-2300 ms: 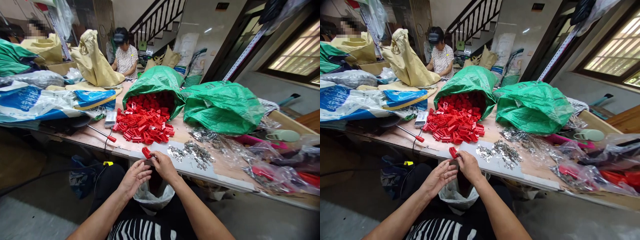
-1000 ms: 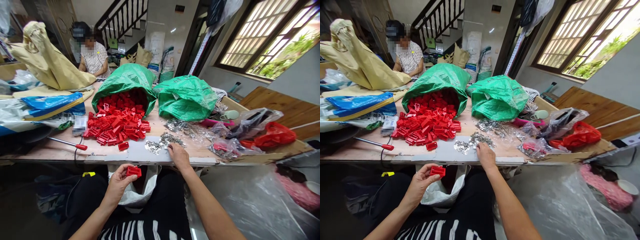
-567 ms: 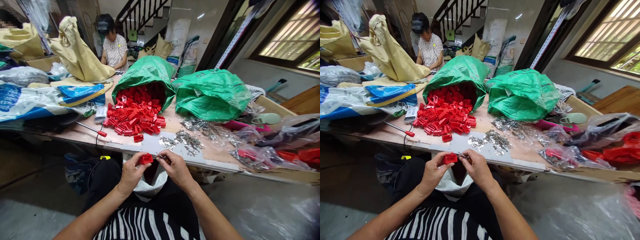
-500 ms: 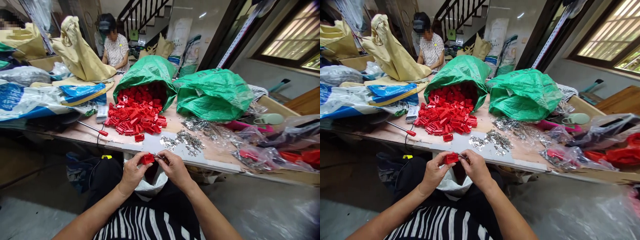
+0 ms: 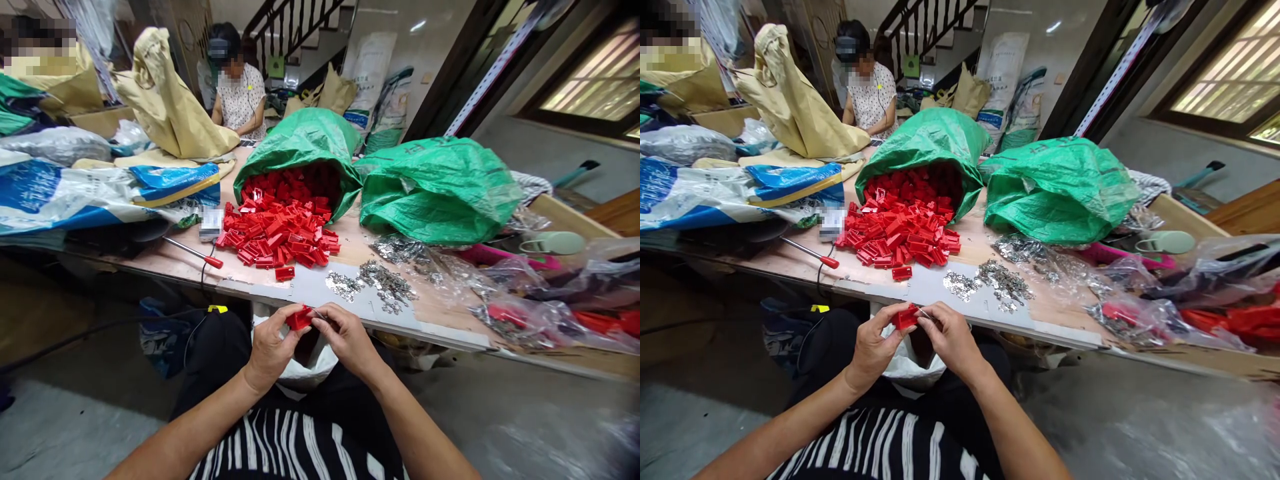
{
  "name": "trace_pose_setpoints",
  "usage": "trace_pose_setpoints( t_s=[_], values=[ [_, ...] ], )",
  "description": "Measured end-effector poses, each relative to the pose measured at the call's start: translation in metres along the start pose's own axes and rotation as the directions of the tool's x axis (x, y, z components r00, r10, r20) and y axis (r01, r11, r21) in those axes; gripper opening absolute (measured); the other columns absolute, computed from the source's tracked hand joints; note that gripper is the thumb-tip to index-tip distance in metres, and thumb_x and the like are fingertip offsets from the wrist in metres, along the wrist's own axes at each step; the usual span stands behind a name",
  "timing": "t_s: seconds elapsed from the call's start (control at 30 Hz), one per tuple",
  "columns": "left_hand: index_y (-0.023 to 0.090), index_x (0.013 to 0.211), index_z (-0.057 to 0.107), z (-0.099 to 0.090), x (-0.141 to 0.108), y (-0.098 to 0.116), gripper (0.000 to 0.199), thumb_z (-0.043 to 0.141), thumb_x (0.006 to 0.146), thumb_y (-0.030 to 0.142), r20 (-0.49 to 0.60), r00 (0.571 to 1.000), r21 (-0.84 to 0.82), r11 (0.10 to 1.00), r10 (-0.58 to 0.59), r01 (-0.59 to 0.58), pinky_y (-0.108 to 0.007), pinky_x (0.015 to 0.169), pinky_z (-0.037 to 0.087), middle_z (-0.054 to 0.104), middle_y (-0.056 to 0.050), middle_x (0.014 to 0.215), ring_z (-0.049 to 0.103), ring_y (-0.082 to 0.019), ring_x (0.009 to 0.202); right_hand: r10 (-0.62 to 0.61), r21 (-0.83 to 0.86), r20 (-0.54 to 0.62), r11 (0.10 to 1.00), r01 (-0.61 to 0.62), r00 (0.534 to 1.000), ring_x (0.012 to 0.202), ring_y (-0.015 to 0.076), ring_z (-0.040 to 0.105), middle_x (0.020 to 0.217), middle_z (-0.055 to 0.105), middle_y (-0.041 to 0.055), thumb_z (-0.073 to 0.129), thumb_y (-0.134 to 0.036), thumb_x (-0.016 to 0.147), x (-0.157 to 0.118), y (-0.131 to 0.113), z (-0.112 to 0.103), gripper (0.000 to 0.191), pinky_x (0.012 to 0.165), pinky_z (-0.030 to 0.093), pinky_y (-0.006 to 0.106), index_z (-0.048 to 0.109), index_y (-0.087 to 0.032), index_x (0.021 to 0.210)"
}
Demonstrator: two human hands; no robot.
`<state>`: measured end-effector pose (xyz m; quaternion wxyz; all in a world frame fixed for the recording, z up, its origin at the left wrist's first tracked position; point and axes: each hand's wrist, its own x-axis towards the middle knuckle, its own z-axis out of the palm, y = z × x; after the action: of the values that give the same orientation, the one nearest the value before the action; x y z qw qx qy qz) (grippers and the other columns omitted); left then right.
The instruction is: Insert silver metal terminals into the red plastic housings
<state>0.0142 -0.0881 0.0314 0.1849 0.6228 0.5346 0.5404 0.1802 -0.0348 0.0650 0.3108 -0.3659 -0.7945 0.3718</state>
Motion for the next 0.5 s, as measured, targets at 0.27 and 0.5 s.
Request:
trace_pose_setpoints(
  t_s=[0.27,0.5],
  values=[
    [0.024,0.111,0.059,0.001,0.000,-0.001,0.033,0.067,0.079,0.024,-0.015,0.998,0.075,0.995,0.067,-0.066,-0.037,0.098,0.048,0.071,-0.005,0.109,0.061,-0.023,0.113,0.226,0.264,-0.029,0.941,-0.210,0.974,0.075,0.0142,0.052,0.081,0.059,0.0000,0.060,-0.040,0.083,0.000,0.014,0.001,0.021,0.070,0.041,0.026,0.059,-0.019,0.088],
    [0.024,0.112,0.060,0.000,0.001,0.004,0.033,0.065,0.080,0.019,0.074,0.985,-0.015,0.988,0.155,-0.155,-0.036,0.101,0.047,0.072,-0.004,0.108,0.064,-0.020,0.108,0.284,0.460,0.175,0.823,-0.333,0.943,0.061,0.0095,0.040,0.068,0.046,-0.0054,0.070,-0.043,0.073,0.004,0.015,0.003,0.033,0.059,0.033,0.023,0.048,-0.019,0.077]
  ],
)
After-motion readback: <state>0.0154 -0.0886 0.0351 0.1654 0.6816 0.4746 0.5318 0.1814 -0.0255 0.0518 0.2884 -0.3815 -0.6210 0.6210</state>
